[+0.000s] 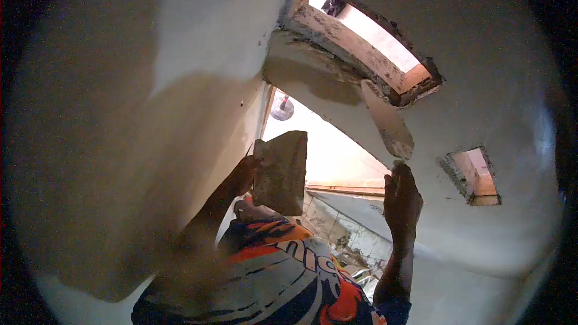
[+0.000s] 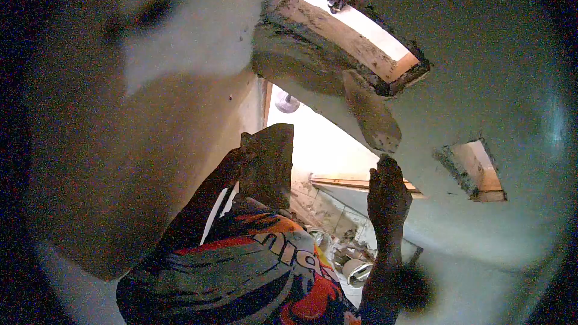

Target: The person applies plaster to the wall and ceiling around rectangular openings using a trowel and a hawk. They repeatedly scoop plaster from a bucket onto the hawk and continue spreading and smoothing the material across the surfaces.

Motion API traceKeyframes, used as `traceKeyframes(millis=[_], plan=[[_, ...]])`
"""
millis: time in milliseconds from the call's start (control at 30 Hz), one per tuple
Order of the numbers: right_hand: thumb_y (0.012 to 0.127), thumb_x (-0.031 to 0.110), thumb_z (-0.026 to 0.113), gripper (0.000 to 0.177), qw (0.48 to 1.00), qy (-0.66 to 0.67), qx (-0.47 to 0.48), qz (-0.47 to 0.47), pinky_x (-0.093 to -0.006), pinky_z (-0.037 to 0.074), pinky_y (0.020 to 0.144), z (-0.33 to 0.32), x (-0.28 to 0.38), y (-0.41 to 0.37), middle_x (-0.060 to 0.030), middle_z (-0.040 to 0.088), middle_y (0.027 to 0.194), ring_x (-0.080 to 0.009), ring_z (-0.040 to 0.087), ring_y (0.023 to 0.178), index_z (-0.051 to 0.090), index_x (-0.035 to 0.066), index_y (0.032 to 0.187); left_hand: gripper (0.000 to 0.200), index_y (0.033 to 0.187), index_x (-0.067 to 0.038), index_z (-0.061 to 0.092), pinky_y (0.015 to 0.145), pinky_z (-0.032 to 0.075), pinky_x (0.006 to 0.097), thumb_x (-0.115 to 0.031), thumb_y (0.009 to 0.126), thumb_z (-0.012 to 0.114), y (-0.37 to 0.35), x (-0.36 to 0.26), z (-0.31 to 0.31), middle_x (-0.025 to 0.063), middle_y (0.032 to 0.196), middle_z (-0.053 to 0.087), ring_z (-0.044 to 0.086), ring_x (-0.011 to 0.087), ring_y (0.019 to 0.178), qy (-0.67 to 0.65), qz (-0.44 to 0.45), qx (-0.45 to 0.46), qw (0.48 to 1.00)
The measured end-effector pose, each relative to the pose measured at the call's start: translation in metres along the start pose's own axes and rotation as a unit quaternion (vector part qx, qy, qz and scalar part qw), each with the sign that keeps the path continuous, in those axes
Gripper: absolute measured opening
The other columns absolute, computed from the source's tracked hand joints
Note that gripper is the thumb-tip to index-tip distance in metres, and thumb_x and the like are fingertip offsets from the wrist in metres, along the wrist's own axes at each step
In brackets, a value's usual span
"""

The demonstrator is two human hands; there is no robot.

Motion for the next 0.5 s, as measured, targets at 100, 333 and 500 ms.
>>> traceKeyframes(millis=[100,333,500], plan=[[0.084,0.018,0.054,0.025,0.998,0.020,0.037,0.047,-0.0368,0.048,0.072,-0.008,0.005,0.003,-0.0175,0.059,0.095,-0.0323,0.058,0.087,0.052,0.002,0.103,0.028,0.100,0.001,0.056,0.074,0.046,0.0291,-0.022,0.083,0.056,-0.010,-0.023,0.017,0.0060,0.091,0.060,0.055,0.0153,0.081,-0.054,-0.002,0.017,0.998],[0.083,0.015,0.057,0.026,0.999,0.029,0.027,0.002,-0.0347,0.047,0.077,0.009,0.002,0.011,-0.0186,0.059,0.098,-0.0302,0.059,0.090,0.054,0.000,0.104,0.025,0.098,0.000,0.057,0.074,0.046,0.0285,-0.019,0.083,0.055,-0.001,-0.016,0.010,0.0063,0.090,0.060,0.056,0.0148,0.080,0.018,-0.067,-0.003,0.998],[0.084,0.014,0.054,0.025,0.999,-0.018,0.041,-0.010,-0.0356,0.046,0.079,0.015,-0.008,0.005,-0.0192,0.058,0.101,-0.0317,0.057,0.094,0.053,-0.001,0.104,0.027,0.098,0.001,0.057,0.073,0.046,0.0292,-0.022,0.083,0.055,-0.010,-0.023,0.011,0.0068,0.090,0.060,0.056,0.0153,0.079,-0.048,-0.023,0.015,0.998]])
Point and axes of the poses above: each hand's wrist, its own y-axis towards the middle knuckle, its own z-axis out of the palm, x = y × z, the point moved 2 cm from there along y, towards the middle knuckle
